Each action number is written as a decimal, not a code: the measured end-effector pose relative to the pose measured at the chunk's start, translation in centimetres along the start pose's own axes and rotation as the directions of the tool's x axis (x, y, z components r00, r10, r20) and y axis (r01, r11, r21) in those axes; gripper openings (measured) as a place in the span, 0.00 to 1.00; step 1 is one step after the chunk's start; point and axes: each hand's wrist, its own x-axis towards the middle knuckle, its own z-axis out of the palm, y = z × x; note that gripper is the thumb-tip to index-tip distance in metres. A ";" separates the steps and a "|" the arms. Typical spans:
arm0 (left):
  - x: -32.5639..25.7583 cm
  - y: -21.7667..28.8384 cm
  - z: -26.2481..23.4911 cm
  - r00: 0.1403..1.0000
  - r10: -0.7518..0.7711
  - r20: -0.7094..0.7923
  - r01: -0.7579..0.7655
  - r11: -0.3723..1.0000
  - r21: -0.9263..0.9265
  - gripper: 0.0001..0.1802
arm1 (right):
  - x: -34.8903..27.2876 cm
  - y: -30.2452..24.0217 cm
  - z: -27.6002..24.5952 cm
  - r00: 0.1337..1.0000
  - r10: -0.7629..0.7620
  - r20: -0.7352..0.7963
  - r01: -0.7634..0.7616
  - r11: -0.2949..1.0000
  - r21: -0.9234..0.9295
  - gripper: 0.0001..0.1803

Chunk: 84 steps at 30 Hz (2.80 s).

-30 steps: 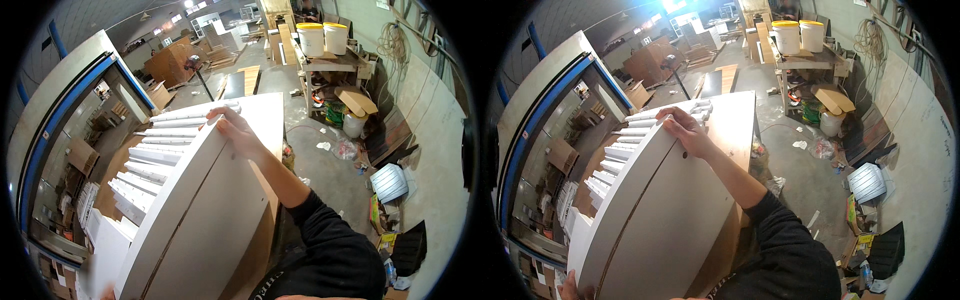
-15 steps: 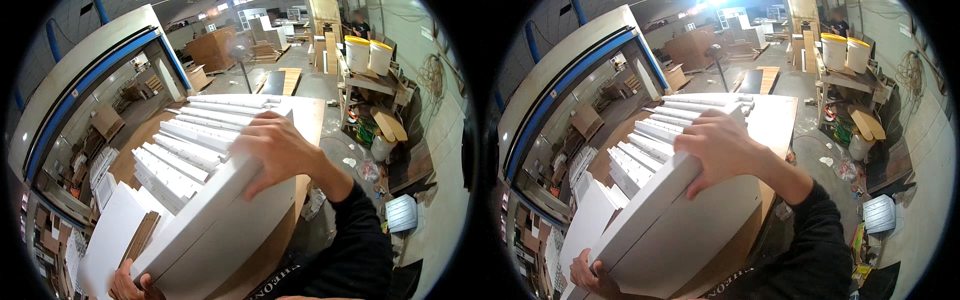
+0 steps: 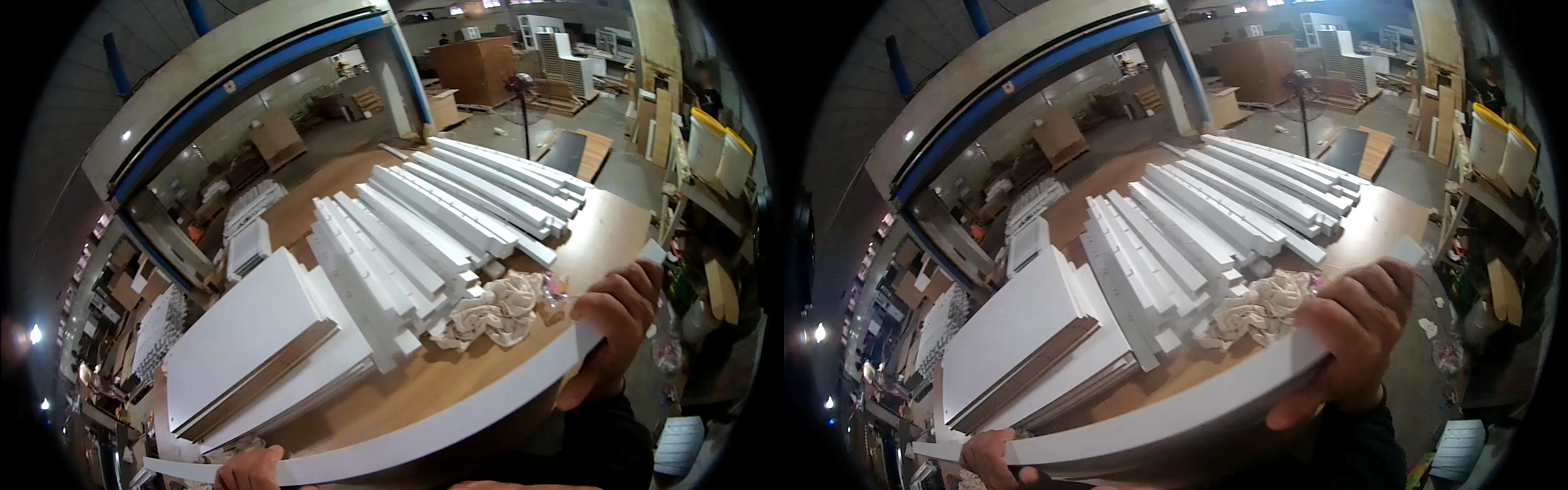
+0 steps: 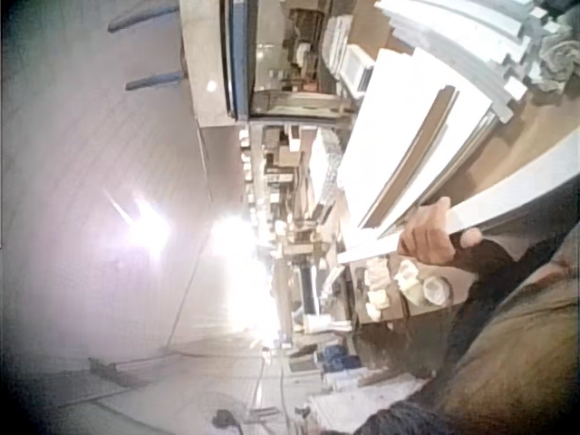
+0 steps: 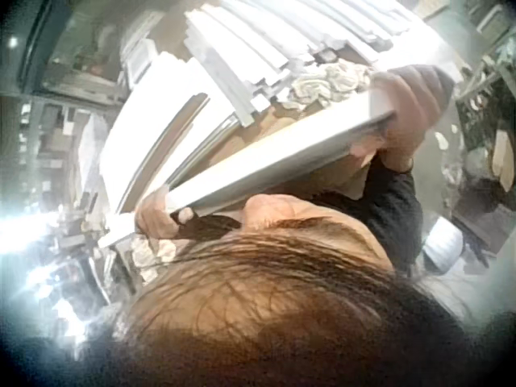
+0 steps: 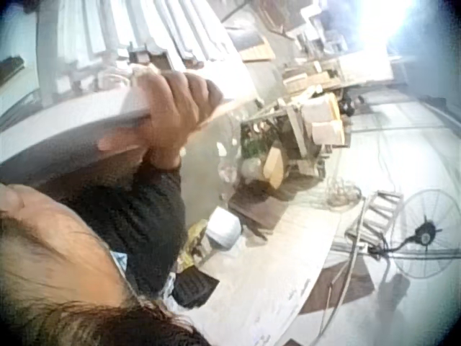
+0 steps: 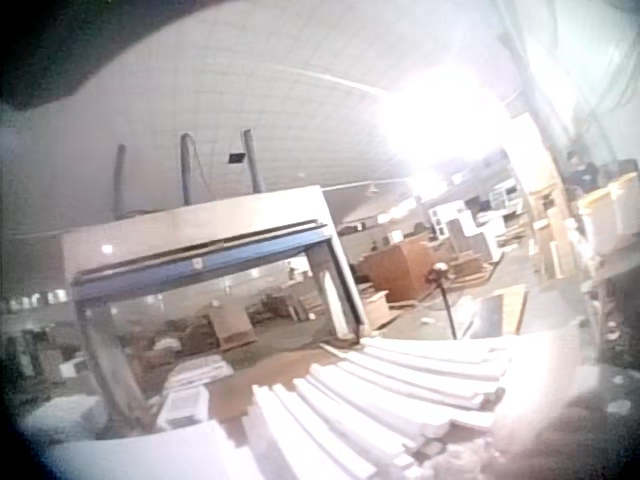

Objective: The person applies glue to a wooden panel from a plastic pouch and then fits another wooden component into the glued slot to assemble a piece of furniture.

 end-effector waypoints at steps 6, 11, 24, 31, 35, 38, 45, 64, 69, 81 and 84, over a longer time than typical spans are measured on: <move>-1.4 0.7 -2.8 0.958 -0.207 0.200 0.202 0.978 0.045 0.41 | -0.2 -0.3 -0.6 0.996 -0.002 0.085 0.001 1.000 0.011 0.47; -0.2 1.0 -3.1 0.906 -0.346 0.243 0.362 0.932 -0.023 0.41 | 0.3 0.0 -0.9 0.973 -0.047 0.226 0.056 0.998 -0.034 0.47; 1.9 -18.6 -11.3 0.549 -0.459 0.699 0.612 0.790 0.037 0.33 | 6.0 -15.6 1.9 0.595 -0.343 0.727 0.115 0.931 0.345 0.37; -3.4 -17.1 -5.8 0.404 -0.566 0.719 0.734 0.670 0.116 0.31 | 6.5 -19.4 4.1 0.573 -0.352 0.740 0.078 0.922 0.378 0.42; -5.1 -18.5 -5.9 0.494 -0.619 0.611 0.673 0.717 0.182 0.28 | 9.4 -20.1 4.6 0.735 -0.364 0.573 0.152 0.911 0.384 0.46; -5.1 -17.4 -4.4 0.553 -0.673 0.491 0.738 0.669 0.085 0.24 | 12.2 -21.3 4.2 0.716 -0.276 0.641 0.022 0.927 0.375 0.51; -7.4 -16.0 -5.5 0.615 -0.623 0.483 0.636 0.754 0.163 0.27 | 8.8 -25.1 12.7 0.296 -0.423 0.856 -0.027 0.892 0.450 0.52; -24.8 -7.5 1.5 0.204 -0.933 0.295 0.843 0.014 -0.538 0.23 | 10.9 -41.7 19.9 0.177 -0.483 0.858 -0.188 0.839 0.511 0.51; -44.6 -20.4 -0.5 0.717 -0.673 0.182 0.350 0.573 0.741 0.29 | 9.9 -48.6 17.8 0.474 -0.637 0.608 -0.097 0.649 0.755 0.51; -33.3 -13.7 1.7 0.330 -0.933 0.142 0.933 0.299 -0.202 0.31 | 5.7 -0.3 1.7 0.389 0.183 0.903 -0.252 0.964 -0.087 0.26; -34.1 -13.8 1.5 0.328 -0.941 0.085 0.919 0.298 -0.258 0.33 | 7.1 -0.4 1.7 0.376 0.090 0.922 -0.186 0.982 -0.020 0.26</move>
